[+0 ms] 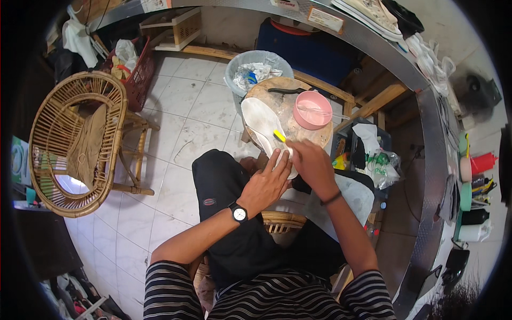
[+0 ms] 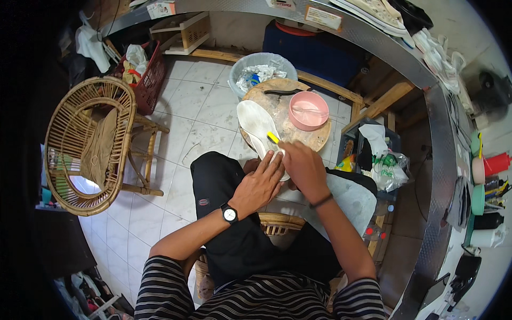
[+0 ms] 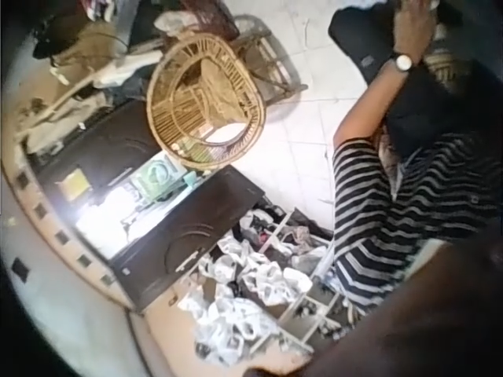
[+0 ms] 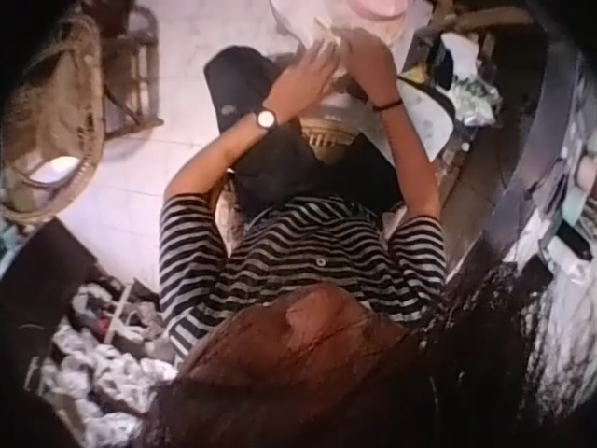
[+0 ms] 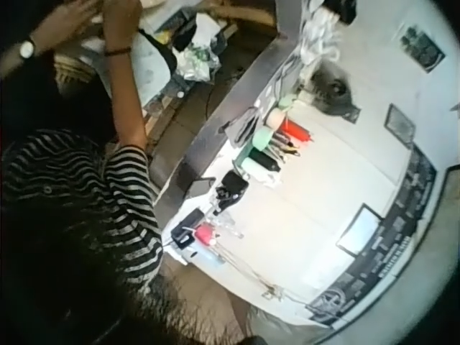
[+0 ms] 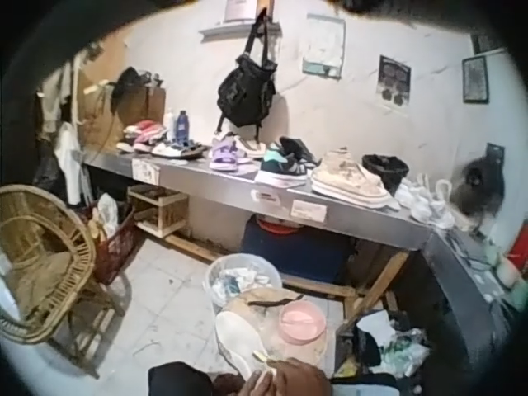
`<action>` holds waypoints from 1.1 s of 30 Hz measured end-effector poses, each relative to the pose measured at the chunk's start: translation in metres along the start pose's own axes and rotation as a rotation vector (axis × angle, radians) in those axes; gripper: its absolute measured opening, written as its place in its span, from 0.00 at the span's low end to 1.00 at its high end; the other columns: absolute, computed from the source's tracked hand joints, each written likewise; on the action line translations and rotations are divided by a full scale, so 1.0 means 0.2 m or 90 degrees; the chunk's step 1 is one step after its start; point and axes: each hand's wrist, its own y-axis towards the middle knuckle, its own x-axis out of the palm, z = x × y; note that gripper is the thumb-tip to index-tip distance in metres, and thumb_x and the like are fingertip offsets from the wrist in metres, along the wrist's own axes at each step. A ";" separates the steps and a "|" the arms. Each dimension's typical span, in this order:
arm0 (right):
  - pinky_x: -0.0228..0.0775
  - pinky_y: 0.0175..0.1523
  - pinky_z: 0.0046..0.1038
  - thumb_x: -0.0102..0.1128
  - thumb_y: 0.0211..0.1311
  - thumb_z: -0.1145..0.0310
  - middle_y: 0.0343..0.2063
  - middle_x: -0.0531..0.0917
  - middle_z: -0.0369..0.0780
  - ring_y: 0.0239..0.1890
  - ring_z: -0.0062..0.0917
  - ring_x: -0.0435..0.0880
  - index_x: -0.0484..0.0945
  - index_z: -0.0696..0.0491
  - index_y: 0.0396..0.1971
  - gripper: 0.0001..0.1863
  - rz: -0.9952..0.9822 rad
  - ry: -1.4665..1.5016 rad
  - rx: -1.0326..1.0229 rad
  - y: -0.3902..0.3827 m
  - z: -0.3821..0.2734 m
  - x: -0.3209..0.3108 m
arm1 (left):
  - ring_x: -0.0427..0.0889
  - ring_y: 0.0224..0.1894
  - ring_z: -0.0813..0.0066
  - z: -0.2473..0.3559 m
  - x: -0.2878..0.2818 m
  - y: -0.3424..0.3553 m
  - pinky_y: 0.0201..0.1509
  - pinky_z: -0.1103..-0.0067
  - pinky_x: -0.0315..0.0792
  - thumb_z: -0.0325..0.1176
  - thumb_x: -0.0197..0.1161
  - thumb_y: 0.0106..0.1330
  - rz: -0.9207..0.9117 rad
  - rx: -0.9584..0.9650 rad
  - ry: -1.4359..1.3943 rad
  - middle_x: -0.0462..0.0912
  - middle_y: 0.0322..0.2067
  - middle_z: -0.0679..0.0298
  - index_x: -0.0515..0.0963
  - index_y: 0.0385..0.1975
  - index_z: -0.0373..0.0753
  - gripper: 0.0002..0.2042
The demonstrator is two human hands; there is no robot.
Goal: Applying glue to the surface of a white shoe sole using a brush for repair.
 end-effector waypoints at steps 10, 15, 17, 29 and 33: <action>0.77 0.45 0.44 0.60 0.64 0.73 0.34 0.84 0.48 0.39 0.45 0.85 0.87 0.54 0.48 0.14 -0.098 0.024 0.099 -0.05 0.01 -0.02 | 0.66 0.75 0.50 -0.02 0.03 0.00 0.41 0.77 0.84 0.45 0.57 0.75 0.039 0.023 0.057 0.70 0.69 0.49 0.72 0.65 0.31 0.27; 0.78 0.44 0.46 0.58 0.63 0.71 0.35 0.85 0.47 0.38 0.48 0.85 0.85 0.50 0.50 0.17 0.055 0.000 -0.017 0.02 0.07 0.07 | 0.66 0.75 0.49 -0.01 0.03 0.00 0.41 0.77 0.84 0.45 0.57 0.75 0.018 0.040 0.104 0.70 0.68 0.48 0.72 0.66 0.31 0.27; 0.79 0.45 0.46 0.57 0.64 0.71 0.35 0.85 0.47 0.39 0.48 0.85 0.85 0.50 0.50 0.16 0.083 0.034 -0.021 0.01 0.08 0.08 | 0.65 0.75 0.48 -0.01 0.02 0.00 0.53 0.75 0.80 0.42 0.58 0.75 0.005 0.021 0.069 0.69 0.70 0.47 0.72 0.65 0.31 0.26; 0.79 0.46 0.46 0.55 0.64 0.73 0.34 0.86 0.48 0.39 0.48 0.86 0.86 0.52 0.48 0.16 0.030 0.003 -0.008 0.17 0.01 0.08 | 0.65 0.75 0.48 -0.01 0.00 0.00 0.63 0.71 0.78 0.40 0.59 0.74 -0.001 -0.005 0.020 0.70 0.68 0.49 0.73 0.64 0.32 0.24; 0.79 0.48 0.45 0.56 0.65 0.71 0.36 0.87 0.47 0.41 0.46 0.86 0.87 0.53 0.45 0.14 -0.012 0.084 -0.037 0.05 0.08 0.06 | 0.65 0.75 0.48 -0.02 0.01 0.01 0.62 0.71 0.79 0.40 0.60 0.74 -0.043 -0.001 -0.027 0.71 0.68 0.49 0.74 0.62 0.33 0.23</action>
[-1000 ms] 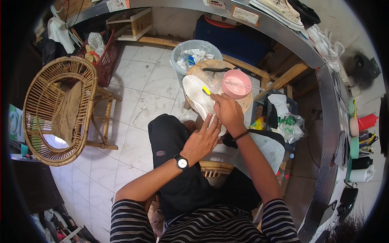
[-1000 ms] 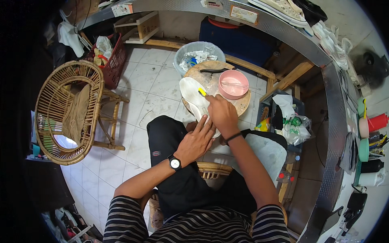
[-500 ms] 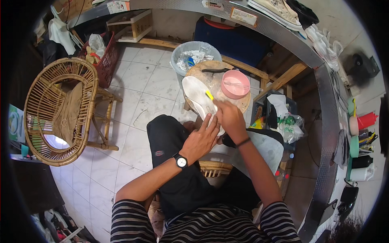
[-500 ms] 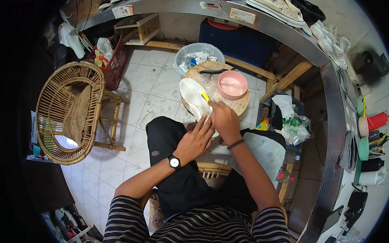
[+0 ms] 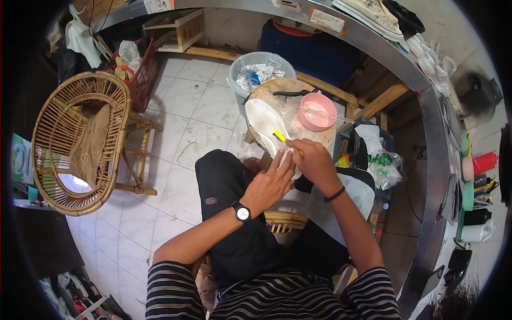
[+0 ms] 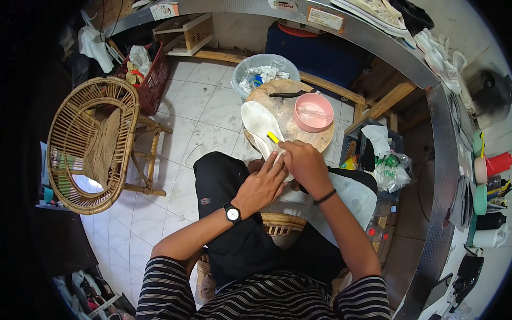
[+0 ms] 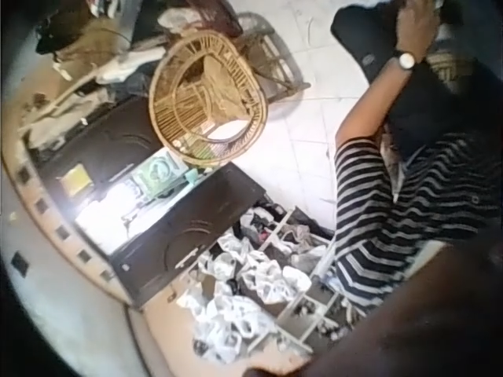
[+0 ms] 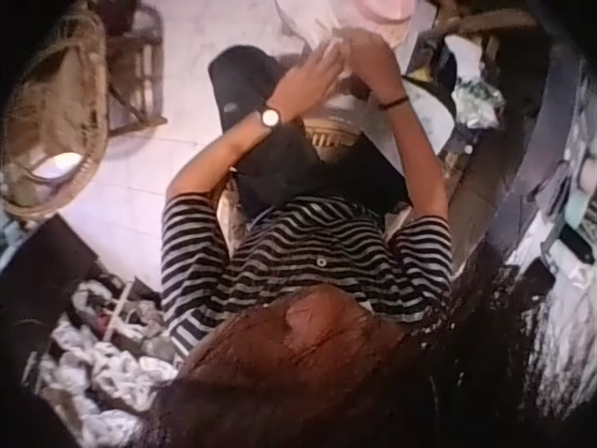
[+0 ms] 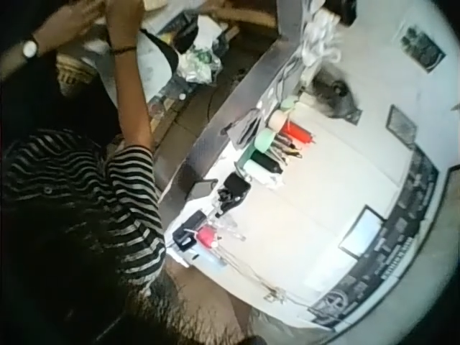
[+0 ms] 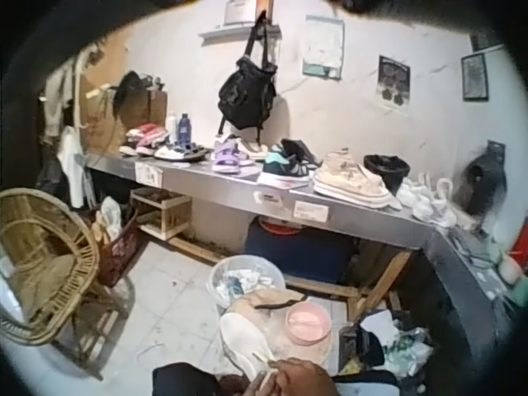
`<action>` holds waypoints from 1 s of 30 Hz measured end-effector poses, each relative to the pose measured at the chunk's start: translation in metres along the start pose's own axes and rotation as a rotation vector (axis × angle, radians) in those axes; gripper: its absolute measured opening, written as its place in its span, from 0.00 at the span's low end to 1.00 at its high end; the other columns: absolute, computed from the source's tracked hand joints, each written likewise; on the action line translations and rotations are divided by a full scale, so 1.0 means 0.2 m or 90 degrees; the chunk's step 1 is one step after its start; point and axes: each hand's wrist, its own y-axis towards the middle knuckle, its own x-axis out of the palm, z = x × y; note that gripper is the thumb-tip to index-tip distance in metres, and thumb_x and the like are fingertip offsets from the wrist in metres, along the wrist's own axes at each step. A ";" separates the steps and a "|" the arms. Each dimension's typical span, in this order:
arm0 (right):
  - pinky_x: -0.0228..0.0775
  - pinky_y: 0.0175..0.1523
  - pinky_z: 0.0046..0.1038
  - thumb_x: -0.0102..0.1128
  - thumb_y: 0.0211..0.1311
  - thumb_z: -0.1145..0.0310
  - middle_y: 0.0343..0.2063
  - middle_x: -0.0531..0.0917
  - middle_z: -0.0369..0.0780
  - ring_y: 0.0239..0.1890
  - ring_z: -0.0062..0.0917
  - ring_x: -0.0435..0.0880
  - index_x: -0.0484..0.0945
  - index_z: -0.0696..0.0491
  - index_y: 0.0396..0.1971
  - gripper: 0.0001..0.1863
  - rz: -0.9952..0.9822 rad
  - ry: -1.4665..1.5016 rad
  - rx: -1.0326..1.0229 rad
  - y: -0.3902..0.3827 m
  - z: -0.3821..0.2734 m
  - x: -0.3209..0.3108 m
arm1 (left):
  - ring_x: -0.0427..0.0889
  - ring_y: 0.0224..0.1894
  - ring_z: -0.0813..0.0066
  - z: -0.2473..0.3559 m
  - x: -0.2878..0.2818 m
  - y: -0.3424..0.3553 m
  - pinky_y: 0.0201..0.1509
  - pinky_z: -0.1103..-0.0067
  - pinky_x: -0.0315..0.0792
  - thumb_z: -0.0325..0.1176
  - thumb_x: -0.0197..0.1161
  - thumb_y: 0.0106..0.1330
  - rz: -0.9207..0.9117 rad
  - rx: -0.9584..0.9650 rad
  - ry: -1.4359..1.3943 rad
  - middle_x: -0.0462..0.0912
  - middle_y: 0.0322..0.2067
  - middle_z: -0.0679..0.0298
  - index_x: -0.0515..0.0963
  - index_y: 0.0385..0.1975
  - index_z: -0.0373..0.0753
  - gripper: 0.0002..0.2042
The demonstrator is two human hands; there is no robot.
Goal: Applying glue to the surface of a white shoe sole using a brush for repair.
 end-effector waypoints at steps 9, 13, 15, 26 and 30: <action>0.79 0.50 0.47 0.55 0.65 0.73 0.37 0.87 0.50 0.41 0.49 0.86 0.87 0.53 0.47 0.16 0.003 -0.054 0.014 0.12 -0.04 0.03 | 0.65 0.75 0.48 0.01 0.00 -0.01 0.63 0.73 0.79 0.41 0.59 0.75 0.034 0.013 0.066 0.71 0.68 0.49 0.73 0.65 0.34 0.24; 0.79 0.50 0.45 0.56 0.65 0.72 0.35 0.87 0.48 0.40 0.47 0.87 0.88 0.51 0.47 0.15 0.006 -0.030 -0.026 -0.01 0.03 -0.04 | 0.65 0.75 0.48 0.01 0.00 0.00 0.63 0.73 0.78 0.41 0.58 0.76 0.045 0.018 0.049 0.69 0.70 0.50 0.72 0.66 0.33 0.25; 0.80 0.48 0.45 0.57 0.65 0.71 0.35 0.87 0.48 0.41 0.47 0.87 0.88 0.50 0.47 0.15 -0.049 -0.070 0.050 -0.01 0.04 -0.05 | 0.65 0.75 0.48 0.02 0.00 0.00 0.63 0.73 0.78 0.41 0.58 0.76 0.031 0.020 0.062 0.69 0.70 0.50 0.71 0.67 0.33 0.25; 0.80 0.46 0.45 0.59 0.66 0.72 0.34 0.86 0.47 0.38 0.47 0.86 0.86 0.52 0.46 0.12 -0.058 -0.072 0.112 -0.10 -0.02 -0.08 | 0.65 0.75 0.47 0.01 0.01 0.01 0.66 0.72 0.76 0.41 0.57 0.76 0.038 0.018 0.047 0.68 0.70 0.47 0.71 0.67 0.31 0.26; 0.79 0.44 0.45 0.58 0.66 0.72 0.35 0.85 0.47 0.38 0.47 0.86 0.86 0.50 0.48 0.14 0.071 -0.045 -0.012 -0.08 -0.07 -0.08 | 0.66 0.74 0.49 0.02 0.00 0.00 0.66 0.68 0.73 0.40 0.57 0.76 0.007 -0.007 0.047 0.68 0.71 0.47 0.71 0.66 0.30 0.25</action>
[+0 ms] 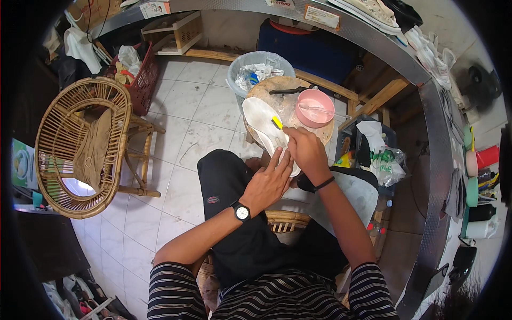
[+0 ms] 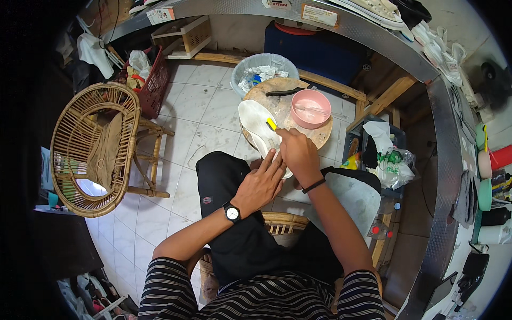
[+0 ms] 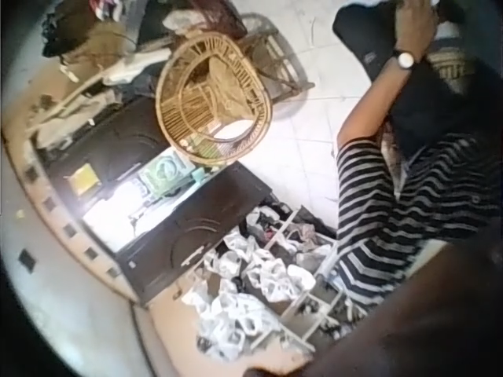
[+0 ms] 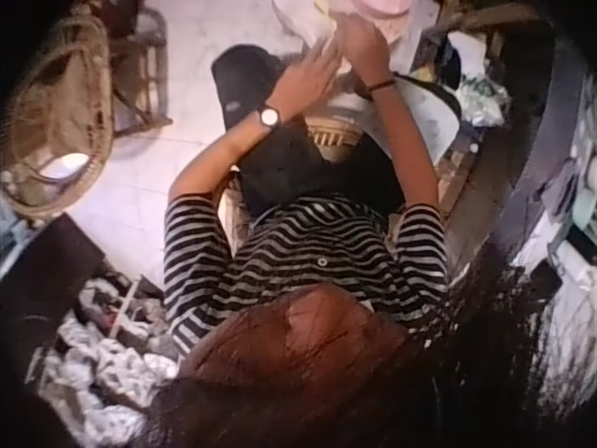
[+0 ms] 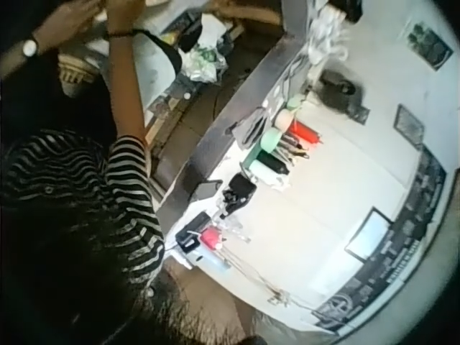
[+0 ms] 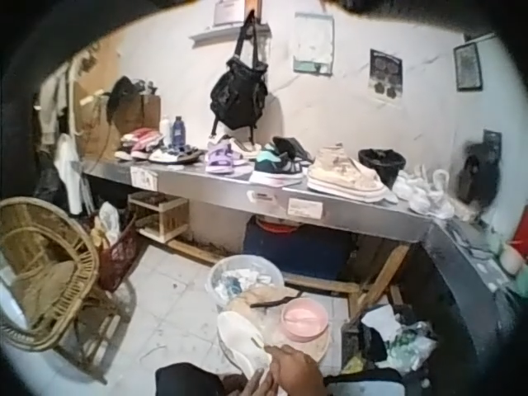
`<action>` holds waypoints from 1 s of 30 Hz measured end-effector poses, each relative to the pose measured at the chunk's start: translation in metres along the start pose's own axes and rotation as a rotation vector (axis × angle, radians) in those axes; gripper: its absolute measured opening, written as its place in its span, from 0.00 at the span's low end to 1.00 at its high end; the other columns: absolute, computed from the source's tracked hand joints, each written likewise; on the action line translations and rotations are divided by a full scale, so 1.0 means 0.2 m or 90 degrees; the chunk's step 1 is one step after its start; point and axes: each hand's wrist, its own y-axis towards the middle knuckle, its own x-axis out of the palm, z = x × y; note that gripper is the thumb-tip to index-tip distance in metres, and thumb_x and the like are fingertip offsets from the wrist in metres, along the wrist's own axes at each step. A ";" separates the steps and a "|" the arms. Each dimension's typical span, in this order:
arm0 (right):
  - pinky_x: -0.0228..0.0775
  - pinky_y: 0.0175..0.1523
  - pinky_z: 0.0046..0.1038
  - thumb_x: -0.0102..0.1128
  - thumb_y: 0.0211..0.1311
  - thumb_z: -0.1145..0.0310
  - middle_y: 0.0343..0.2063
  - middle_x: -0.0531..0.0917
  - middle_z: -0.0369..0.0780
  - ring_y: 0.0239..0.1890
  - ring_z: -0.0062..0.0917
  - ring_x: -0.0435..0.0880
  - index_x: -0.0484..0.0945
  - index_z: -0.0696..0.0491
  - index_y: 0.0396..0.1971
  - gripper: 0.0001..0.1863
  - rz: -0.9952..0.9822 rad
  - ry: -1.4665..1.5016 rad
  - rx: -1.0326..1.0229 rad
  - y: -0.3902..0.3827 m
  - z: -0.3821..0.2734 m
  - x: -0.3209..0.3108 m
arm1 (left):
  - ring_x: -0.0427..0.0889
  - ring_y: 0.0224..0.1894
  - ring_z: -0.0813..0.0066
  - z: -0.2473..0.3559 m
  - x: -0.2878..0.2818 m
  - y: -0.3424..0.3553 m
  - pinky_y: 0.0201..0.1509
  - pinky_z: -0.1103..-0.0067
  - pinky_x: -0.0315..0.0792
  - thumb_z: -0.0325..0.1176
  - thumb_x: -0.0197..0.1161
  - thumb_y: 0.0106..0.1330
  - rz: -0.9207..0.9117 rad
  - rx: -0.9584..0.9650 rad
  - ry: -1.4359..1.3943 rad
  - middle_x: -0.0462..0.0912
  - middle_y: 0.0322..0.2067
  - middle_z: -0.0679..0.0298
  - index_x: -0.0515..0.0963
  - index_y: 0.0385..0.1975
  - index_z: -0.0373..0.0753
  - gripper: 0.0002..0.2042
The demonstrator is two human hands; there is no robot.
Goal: Applying glue to the surface of a white shoe sole using a brush for repair.
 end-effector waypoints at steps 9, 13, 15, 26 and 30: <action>0.79 0.43 0.45 0.58 0.63 0.74 0.34 0.84 0.46 0.37 0.47 0.85 0.85 0.51 0.50 0.16 -0.011 -0.074 0.050 -0.07 0.01 0.00 | 0.71 0.69 0.54 0.02 -0.01 0.00 0.58 0.71 0.70 0.35 0.55 0.70 -0.017 0.077 0.069 0.75 0.64 0.51 0.74 0.64 0.28 0.25; 0.79 0.43 0.45 0.58 0.64 0.74 0.34 0.84 0.46 0.36 0.47 0.85 0.85 0.52 0.49 0.15 0.036 0.013 -0.041 -0.08 0.04 0.02 | 0.72 0.69 0.53 -0.01 -0.01 0.00 0.57 0.71 0.70 0.34 0.54 0.71 0.013 0.065 0.058 0.76 0.61 0.53 0.75 0.63 0.29 0.23; 0.79 0.43 0.45 0.59 0.64 0.73 0.33 0.84 0.46 0.36 0.46 0.85 0.86 0.52 0.49 0.15 -0.051 -0.015 0.072 -0.10 0.03 -0.01 | 0.72 0.69 0.53 -0.02 -0.01 0.00 0.56 0.71 0.71 0.34 0.55 0.71 0.036 0.075 0.051 0.76 0.62 0.54 0.75 0.63 0.31 0.23; 0.80 0.42 0.46 0.58 0.66 0.72 0.34 0.84 0.48 0.35 0.49 0.86 0.85 0.51 0.51 0.16 0.036 -0.072 0.069 0.00 0.03 0.08 | 0.73 0.69 0.52 -0.02 0.02 0.00 0.54 0.72 0.75 0.34 0.55 0.71 0.031 0.081 0.054 0.76 0.63 0.56 0.76 0.62 0.34 0.22; 0.80 0.42 0.46 0.59 0.64 0.72 0.34 0.85 0.48 0.36 0.48 0.87 0.85 0.52 0.49 0.15 -0.095 -0.067 0.134 -0.03 0.01 0.00 | 0.73 0.69 0.54 -0.03 0.03 0.00 0.54 0.73 0.77 0.33 0.56 0.70 0.073 0.085 0.034 0.77 0.62 0.57 0.76 0.62 0.34 0.21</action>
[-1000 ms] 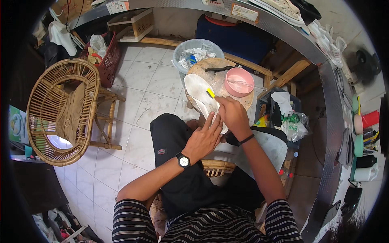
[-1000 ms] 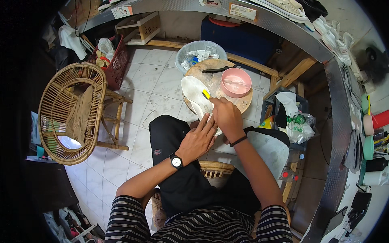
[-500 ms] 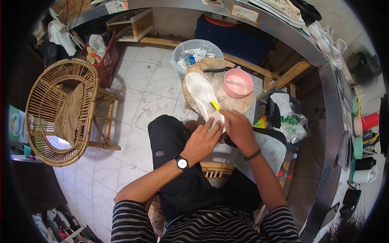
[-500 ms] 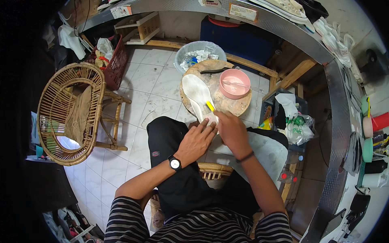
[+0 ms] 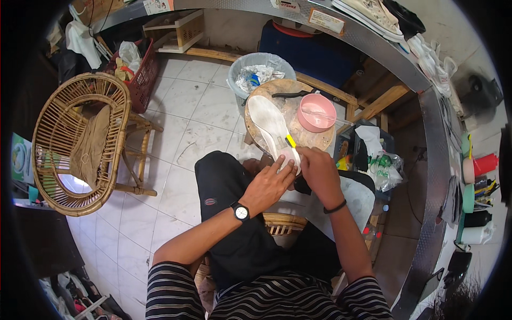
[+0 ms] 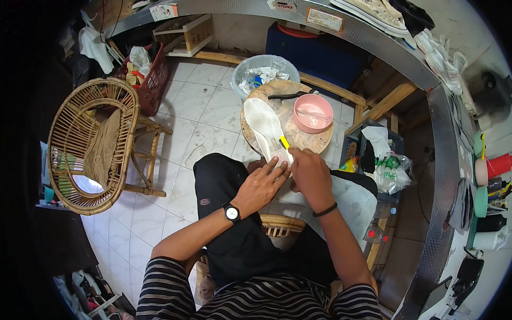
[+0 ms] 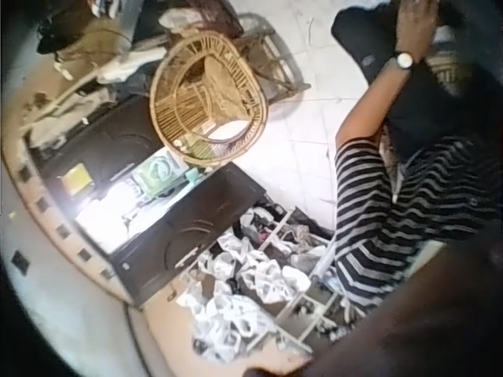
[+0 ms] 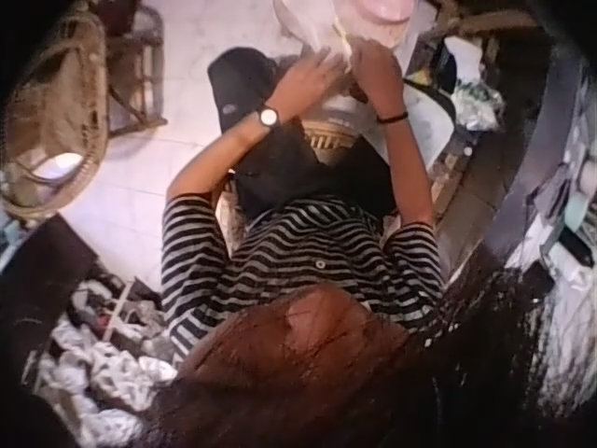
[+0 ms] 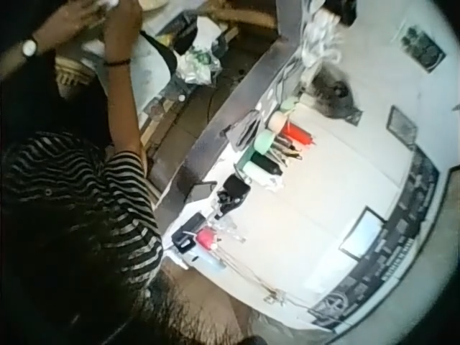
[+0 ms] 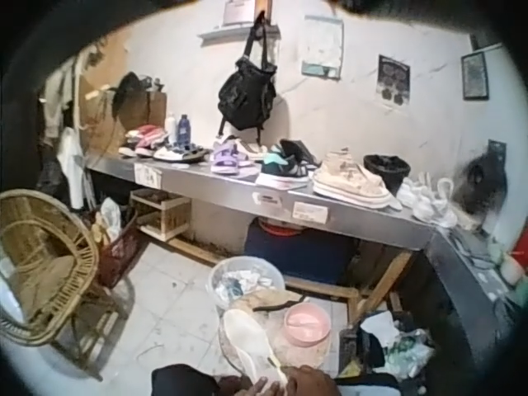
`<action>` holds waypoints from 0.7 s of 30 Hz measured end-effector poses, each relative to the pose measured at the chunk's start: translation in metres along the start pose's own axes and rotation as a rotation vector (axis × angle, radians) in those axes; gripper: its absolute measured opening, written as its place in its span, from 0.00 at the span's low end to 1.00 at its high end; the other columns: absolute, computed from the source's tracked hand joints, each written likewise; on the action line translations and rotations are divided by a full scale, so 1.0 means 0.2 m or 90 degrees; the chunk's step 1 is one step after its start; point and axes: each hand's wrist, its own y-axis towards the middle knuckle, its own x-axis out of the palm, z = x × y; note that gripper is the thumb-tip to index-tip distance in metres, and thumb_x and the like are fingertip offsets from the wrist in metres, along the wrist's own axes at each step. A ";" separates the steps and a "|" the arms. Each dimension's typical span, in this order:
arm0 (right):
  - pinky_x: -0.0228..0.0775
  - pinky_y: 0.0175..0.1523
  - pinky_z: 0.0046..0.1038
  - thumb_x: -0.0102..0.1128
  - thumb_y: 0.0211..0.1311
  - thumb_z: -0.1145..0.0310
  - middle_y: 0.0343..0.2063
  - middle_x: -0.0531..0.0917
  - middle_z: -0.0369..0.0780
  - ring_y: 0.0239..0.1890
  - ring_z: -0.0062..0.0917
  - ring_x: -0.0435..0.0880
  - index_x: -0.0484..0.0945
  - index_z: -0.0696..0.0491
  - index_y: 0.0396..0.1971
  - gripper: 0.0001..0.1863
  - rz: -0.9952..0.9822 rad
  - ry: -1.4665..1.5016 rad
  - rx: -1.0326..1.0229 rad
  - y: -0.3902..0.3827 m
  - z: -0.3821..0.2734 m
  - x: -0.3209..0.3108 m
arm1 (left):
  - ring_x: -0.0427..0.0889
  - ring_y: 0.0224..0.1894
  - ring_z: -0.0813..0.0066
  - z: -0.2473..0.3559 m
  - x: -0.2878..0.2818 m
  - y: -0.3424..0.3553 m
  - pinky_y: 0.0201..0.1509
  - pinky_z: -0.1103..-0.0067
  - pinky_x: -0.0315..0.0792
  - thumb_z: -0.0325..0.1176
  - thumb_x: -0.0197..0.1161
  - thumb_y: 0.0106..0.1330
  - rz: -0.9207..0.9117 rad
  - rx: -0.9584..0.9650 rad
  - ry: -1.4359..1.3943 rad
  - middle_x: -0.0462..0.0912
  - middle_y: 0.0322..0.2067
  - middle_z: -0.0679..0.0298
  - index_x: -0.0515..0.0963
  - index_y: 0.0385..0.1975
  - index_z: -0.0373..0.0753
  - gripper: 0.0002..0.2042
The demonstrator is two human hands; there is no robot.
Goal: Applying glue to the surface of a white shoe sole using a brush for repair.
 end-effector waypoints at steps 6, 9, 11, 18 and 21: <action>0.81 0.43 0.46 0.57 0.64 0.73 0.37 0.86 0.50 0.39 0.48 0.87 0.85 0.52 0.50 0.16 0.081 -0.056 -0.047 0.25 -0.07 0.10 | 0.73 0.70 0.56 -0.02 -0.02 0.00 0.57 0.73 0.78 0.31 0.57 0.68 -0.009 -0.017 -0.026 0.77 0.60 0.60 0.77 0.61 0.36 0.21; 0.81 0.45 0.47 0.55 0.63 0.74 0.36 0.86 0.51 0.40 0.49 0.88 0.86 0.52 0.48 0.16 0.061 -0.032 -0.097 0.23 -0.04 0.10 | 0.72 0.70 0.57 -0.02 -0.02 0.00 0.59 0.72 0.78 0.31 0.57 0.67 -0.009 -0.021 -0.034 0.77 0.59 0.61 0.79 0.60 0.38 0.21; 0.81 0.46 0.48 0.54 0.63 0.75 0.37 0.86 0.52 0.40 0.49 0.88 0.86 0.52 0.47 0.16 -0.006 -0.028 -0.070 0.17 -0.04 0.05 | 0.72 0.70 0.57 -0.02 -0.02 0.00 0.59 0.72 0.78 0.31 0.58 0.67 -0.010 -0.017 -0.035 0.77 0.59 0.61 0.79 0.60 0.38 0.21; 0.80 0.47 0.47 0.54 0.63 0.76 0.36 0.86 0.54 0.40 0.51 0.87 0.86 0.55 0.49 0.17 0.065 -0.035 -0.103 0.35 -0.17 0.08 | 0.72 0.71 0.58 -0.02 -0.02 -0.01 0.57 0.73 0.78 0.31 0.58 0.67 -0.033 -0.022 -0.015 0.78 0.59 0.61 0.79 0.61 0.40 0.21; 0.80 0.48 0.46 0.54 0.64 0.76 0.36 0.86 0.53 0.40 0.49 0.87 0.87 0.54 0.48 0.17 0.023 0.048 -0.139 0.34 -0.11 0.11 | 0.73 0.71 0.54 -0.03 -0.02 -0.01 0.55 0.73 0.80 0.32 0.58 0.68 -0.025 -0.018 -0.054 0.77 0.62 0.58 0.78 0.59 0.36 0.20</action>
